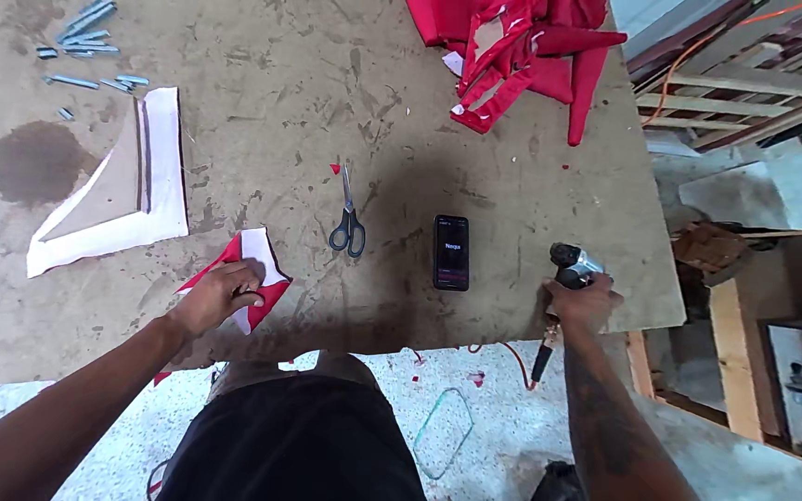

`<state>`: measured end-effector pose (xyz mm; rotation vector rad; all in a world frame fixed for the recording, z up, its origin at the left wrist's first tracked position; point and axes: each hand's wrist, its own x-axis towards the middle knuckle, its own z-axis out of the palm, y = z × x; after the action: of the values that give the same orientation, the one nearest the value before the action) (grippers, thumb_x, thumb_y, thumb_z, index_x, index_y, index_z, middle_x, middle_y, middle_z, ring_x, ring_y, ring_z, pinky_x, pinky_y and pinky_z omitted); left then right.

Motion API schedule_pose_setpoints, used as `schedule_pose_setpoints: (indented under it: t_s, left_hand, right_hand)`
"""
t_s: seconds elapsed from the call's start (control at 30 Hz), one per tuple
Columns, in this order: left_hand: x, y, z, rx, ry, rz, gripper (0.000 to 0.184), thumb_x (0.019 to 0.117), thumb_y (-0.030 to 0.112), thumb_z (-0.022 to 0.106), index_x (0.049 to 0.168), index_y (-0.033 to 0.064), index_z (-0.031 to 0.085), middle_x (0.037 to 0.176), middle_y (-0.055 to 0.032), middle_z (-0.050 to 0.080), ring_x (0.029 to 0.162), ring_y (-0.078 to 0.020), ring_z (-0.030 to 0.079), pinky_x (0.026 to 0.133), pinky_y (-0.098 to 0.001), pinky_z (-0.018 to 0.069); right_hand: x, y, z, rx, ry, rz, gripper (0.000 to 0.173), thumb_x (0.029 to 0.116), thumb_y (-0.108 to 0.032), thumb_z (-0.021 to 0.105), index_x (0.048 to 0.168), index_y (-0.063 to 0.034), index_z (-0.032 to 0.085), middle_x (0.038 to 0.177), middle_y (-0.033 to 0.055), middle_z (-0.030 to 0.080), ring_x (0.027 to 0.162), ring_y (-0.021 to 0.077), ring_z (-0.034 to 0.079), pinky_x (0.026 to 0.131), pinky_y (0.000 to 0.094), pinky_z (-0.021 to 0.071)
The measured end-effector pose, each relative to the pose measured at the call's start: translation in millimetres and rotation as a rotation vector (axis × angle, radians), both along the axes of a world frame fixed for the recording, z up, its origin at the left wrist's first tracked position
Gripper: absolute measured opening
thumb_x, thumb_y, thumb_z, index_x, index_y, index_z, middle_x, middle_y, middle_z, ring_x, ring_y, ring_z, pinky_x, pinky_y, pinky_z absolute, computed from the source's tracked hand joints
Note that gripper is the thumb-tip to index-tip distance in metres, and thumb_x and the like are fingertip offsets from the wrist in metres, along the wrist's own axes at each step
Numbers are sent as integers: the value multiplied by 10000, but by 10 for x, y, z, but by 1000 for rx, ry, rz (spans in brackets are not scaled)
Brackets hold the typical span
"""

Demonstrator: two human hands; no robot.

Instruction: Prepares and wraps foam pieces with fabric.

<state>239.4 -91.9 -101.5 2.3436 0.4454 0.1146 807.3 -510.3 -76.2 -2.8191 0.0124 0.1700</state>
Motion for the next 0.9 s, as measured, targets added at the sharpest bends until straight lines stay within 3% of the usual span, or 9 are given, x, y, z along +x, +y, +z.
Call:
schedule_pose_setpoints:
  t_s: [0.07,0.13,0.23,0.37,0.47,0.57,0.9]
  left_hand:
    - [-6,3,19,8,-1,4,235,902,394,769,875,195,648,917,65,622,856,-85,601,821,-355,532]
    - [-19,13,28,25,-7,7,222,916,397,754,887,197,663,916,68,630,872,-87,606,829,-363,519]
    - [-67,9,-15,38,-55,14,200,945,379,723,906,185,688,928,61,648,900,-94,619,859,-376,516]
    - [-94,29,-85,39,-123,4,205,965,366,700,904,171,684,937,45,661,937,-108,631,881,-380,518]
    - [-114,26,-97,47,-136,9,209,975,362,686,910,163,689,963,36,677,976,-116,643,900,-389,523]
    - [-136,30,-107,45,-108,13,194,983,353,673,947,165,703,1017,33,688,1028,-124,643,927,-394,521]
    - [-147,64,-107,36,-119,5,172,982,319,676,953,151,701,939,14,673,934,-157,647,852,-402,523]
  right_hand:
    - [-128,18,190,18,79,12,865,711,-325,898,1421,-19,510,1300,360,571,1176,544,570,950,734,457]
    - [-523,135,462,23,187,57,724,836,-365,791,1388,21,523,1191,318,627,1071,482,624,902,699,486]
    - [-1595,461,813,115,289,217,523,895,-373,732,1207,32,623,873,177,685,706,303,673,665,557,577]
    - [-3349,1274,1069,251,465,591,303,890,-259,738,1118,-64,695,877,36,731,741,148,711,689,429,625]
    - [-4097,1787,934,270,593,817,281,898,-295,712,1135,-142,719,926,-37,740,824,57,707,771,330,621]
    - [-4423,2120,862,207,623,886,292,896,-271,690,1161,-151,710,965,-22,731,881,61,694,820,316,595]
    - [-4663,2423,840,-65,592,864,345,882,-296,663,1199,-165,705,981,0,736,900,108,705,833,377,590]
